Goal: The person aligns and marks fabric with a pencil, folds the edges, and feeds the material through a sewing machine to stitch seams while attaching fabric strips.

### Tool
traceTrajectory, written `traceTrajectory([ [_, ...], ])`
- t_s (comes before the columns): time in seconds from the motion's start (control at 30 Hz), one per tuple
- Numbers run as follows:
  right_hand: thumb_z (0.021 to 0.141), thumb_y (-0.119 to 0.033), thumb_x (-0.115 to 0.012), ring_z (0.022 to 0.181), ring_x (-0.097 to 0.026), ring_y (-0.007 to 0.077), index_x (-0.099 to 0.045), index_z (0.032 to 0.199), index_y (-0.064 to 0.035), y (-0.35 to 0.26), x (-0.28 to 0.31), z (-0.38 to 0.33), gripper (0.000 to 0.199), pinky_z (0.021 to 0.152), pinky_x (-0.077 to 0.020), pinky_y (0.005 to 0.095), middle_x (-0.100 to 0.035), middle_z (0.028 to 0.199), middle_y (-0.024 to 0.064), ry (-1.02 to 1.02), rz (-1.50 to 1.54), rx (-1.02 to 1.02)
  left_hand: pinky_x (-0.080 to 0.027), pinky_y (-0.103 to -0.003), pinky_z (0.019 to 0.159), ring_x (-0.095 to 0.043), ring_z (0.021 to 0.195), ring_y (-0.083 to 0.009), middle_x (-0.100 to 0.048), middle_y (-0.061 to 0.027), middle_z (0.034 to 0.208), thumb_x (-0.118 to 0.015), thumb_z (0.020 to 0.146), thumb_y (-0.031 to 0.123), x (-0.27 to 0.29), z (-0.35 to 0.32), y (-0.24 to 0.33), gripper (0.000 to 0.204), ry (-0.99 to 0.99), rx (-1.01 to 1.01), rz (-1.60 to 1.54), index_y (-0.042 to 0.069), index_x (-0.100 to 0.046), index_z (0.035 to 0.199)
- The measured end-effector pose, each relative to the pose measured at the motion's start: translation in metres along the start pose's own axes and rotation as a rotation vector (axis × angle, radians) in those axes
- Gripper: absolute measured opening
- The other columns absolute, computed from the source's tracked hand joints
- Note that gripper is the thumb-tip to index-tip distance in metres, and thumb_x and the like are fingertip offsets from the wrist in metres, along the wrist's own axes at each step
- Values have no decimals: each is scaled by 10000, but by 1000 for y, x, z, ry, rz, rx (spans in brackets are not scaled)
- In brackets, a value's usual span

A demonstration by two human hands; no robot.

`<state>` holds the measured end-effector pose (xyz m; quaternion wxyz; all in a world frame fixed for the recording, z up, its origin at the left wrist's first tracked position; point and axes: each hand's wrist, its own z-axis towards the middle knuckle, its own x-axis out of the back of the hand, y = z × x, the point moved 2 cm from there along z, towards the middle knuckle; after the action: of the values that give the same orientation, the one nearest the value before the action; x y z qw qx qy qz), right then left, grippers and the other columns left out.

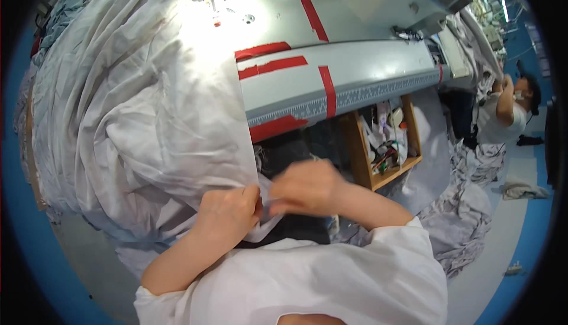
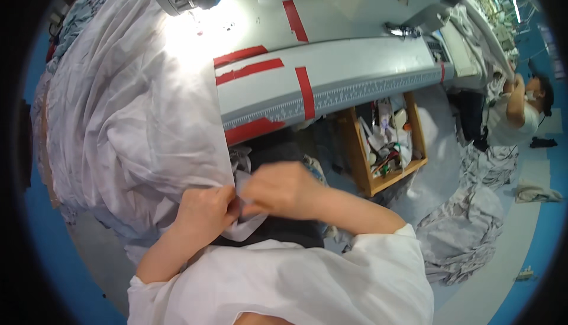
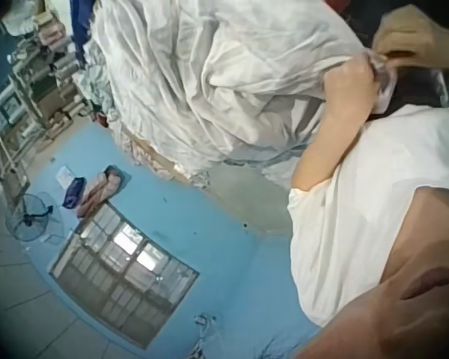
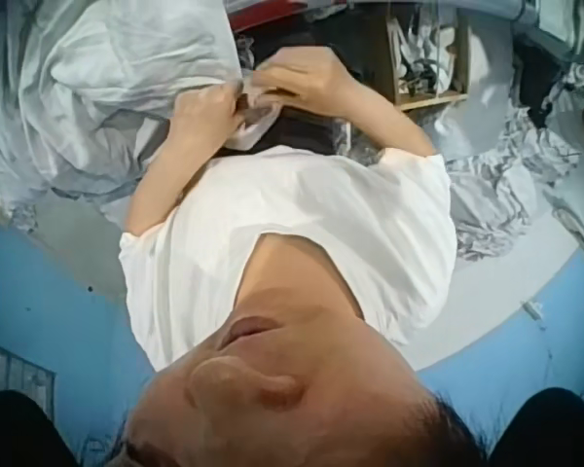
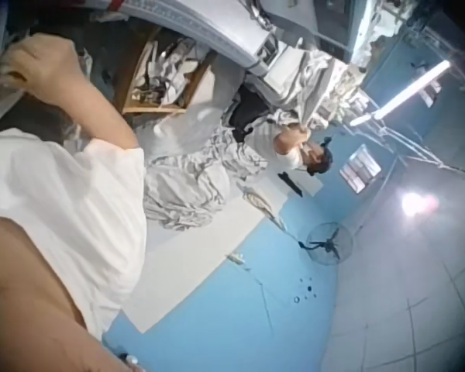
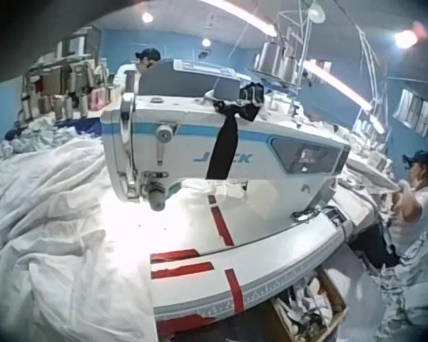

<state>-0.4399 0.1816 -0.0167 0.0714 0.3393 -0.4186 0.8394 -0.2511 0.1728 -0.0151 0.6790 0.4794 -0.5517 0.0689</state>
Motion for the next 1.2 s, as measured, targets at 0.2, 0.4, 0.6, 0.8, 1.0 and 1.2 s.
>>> traceTrajectory([
  [0.2,804,-39,-593,1100,-634,276,-674,966,2,37,-27,24,186,994,-481,437,-666,1119,141,-135,37,404,-427,-363,487,-579,508,-247,-549,-121,572,-605,862,179,70,57,-31,139,107,109,-417,42,-624,879],
  [0.4,814,-30,-596,1047,-657,262,-678,909,14,42,-30,15,133,945,-524,405,-680,1079,142,-155,22,336,-471,-376,822,-598,993,-302,-560,-168,1184,-602,889,123,133,177,-172,346,755,33,-40,54,-531,1222],
  [0.6,802,-38,-628,1000,-673,258,-682,884,9,42,-17,36,109,904,-550,356,-685,1039,148,-195,9,326,-484,-410,862,-621,1014,-353,-645,-189,1086,-693,807,351,146,225,-226,476,791,273,226,32,-603,1149],
  [0.8,775,-49,-626,1066,-631,264,-636,953,26,43,-8,50,194,986,-503,388,-644,1073,126,-222,87,224,-470,-446,770,-630,875,-373,-658,-213,875,-698,775,448,190,232,-219,462,713,195,167,9,-622,897],
  [1.0,818,-53,-629,1062,-638,221,-639,927,-9,47,2,71,118,980,-511,372,-650,1054,76,-234,125,158,-461,-449,739,-627,816,-377,-651,-210,816,-704,771,445,205,245,-245,456,672,16,67,5,-595,819],
  [1.2,866,-71,-642,1025,-676,220,-665,966,-23,66,10,90,113,922,-544,347,-691,1032,78,-266,235,169,-472,-445,718,-636,780,-376,-662,-194,787,-700,779,438,228,266,-248,433,762,128,166,15,-604,789],
])
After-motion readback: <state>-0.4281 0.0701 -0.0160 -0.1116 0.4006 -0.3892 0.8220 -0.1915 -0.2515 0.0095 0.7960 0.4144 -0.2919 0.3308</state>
